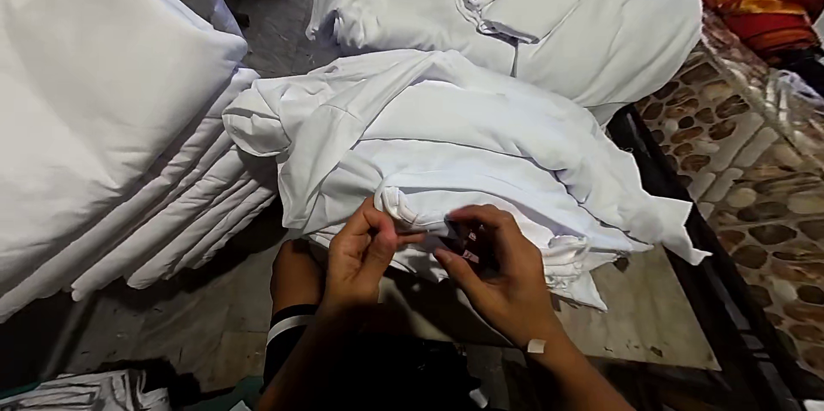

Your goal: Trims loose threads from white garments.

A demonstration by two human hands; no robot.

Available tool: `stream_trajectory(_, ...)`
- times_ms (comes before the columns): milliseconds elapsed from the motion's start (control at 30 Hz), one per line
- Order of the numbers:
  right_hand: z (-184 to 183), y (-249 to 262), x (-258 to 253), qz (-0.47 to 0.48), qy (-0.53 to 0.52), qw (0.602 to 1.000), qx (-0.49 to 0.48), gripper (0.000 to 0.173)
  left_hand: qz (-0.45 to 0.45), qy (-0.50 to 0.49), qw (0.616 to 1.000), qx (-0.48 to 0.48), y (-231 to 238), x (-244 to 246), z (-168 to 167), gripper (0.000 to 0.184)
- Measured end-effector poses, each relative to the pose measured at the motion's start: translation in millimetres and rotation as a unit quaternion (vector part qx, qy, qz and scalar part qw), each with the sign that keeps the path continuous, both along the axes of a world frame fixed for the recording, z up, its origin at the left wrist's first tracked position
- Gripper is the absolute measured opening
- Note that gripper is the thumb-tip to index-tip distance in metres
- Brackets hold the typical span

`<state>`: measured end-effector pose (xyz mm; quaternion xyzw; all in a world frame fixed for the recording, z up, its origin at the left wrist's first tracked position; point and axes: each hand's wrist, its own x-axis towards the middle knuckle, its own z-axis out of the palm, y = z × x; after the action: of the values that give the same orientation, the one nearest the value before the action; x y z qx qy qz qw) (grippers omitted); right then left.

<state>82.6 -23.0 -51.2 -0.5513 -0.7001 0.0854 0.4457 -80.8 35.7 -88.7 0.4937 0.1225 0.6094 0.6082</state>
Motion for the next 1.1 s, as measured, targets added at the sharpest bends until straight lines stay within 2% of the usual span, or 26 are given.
stream_trajectory(67,2.3,11.3,-6.6,0.025,0.061,0.998,-0.003,0.036,-0.037,-0.010,0.999,-0.002,-3.5,-5.2,-0.6,0.016)
stream_trajectory(133,4.2,21.8,-14.5,0.050,0.120,0.992,0.007,0.020,-0.029,0.010,1.000,0.005,-6.2,-6.6,0.4,0.004)
stream_trajectory(167,4.9,23.2,-17.6,0.059,0.124,0.990,0.022,0.013,-0.013,0.024,1.000,0.009,-7.1,-6.0,1.6,0.016)
stream_trajectory(233,7.5,16.3,-18.5,0.087,0.068,0.992,0.060,0.013,0.031,0.066,0.997,0.037,-5.3,-2.9,1.5,0.033)
stream_trajectory(267,9.4,10.3,-17.4,0.108,0.034,0.991,0.069,0.014,0.062,0.094,0.992,0.059,-3.6,-0.7,0.3,0.031)
stream_trajectory(333,12.8,-2.3,-13.3,0.142,-0.020,0.987,0.066,0.013,0.112,0.120,0.982,0.089,0.2,4.8,-3.0,0.015)
stream_trajectory(400,14.0,-10.3,-5.0,0.116,-0.076,0.989,0.056,0.017,0.093,0.080,0.990,0.067,2.0,6.0,-3.6,0.003)
stream_trajectory(500,9.9,-6.8,13.0,0.006,-0.184,0.982,0.035,0.035,0.011,0.013,0.999,0.033,1.8,-0.4,-3.9,0.002)
stream_trajectory(533,8.3,-3.0,15.6,-0.008,-0.216,0.976,0.037,0.036,0.001,0.009,1.000,0.029,0.9,-1.2,-4.1,0.003)
stream_trajectory(600,7.4,2.9,12.2,-0.002,-0.249,0.967,0.051,0.035,0.011,0.031,0.999,0.035,-1.7,-1.5,-3.4,0.005)
stream_trajectory(700,6.8,11.3,0.5,-0.006,-0.238,0.968,0.083,0.033,0.027,0.094,0.993,0.068,-4.0,-3.6,-2.5,0.009)
stream_trajectory(800,10.2,17.3,-0.7,-0.026,-0.150,0.987,0.050,0.033,0.069,0.119,0.987,0.078,-5.4,-5.4,-3.9,0.014)
stream_trajectory(867,14.9,13.8,-0.4,0.103,0.017,0.991,-0.083,0.036,0.092,0.131,0.979,0.130,-14.8,-11.4,1.9,0.022)
stream_trajectory(933,21.9,10.7,-1.8,0.258,0.176,0.927,-0.209,0.041,0.061,0.107,0.974,0.189,-32.7,-23.8,18.6,0.031)
stream_trajectory(1000,32.1,9.3,2.1,0.295,0.335,0.857,-0.258,0.045,0.014,0.098,0.973,0.207,-40.3,-31.1,27.0,0.040)
stream_trajectory(1033,40.5,10.0,6.4,0.301,0.385,0.834,-0.256,0.046,0.025,0.134,0.973,0.186,-35.7,-28.2,21.0,0.042)
stream_trajectory(1067,51.4,12.0,11.2,0.307,0.403,0.829,-0.238,0.049,0.059,0.184,0.972,0.137,-24.6,-22.9,9.9,0.036)
stream_trajectory(1100,65.0,15.0,15.5,0.301,0.395,0.842,-0.212,0.050,0.111,0.215,0.969,0.048,-9.2,-16.2,0.0,0.023)
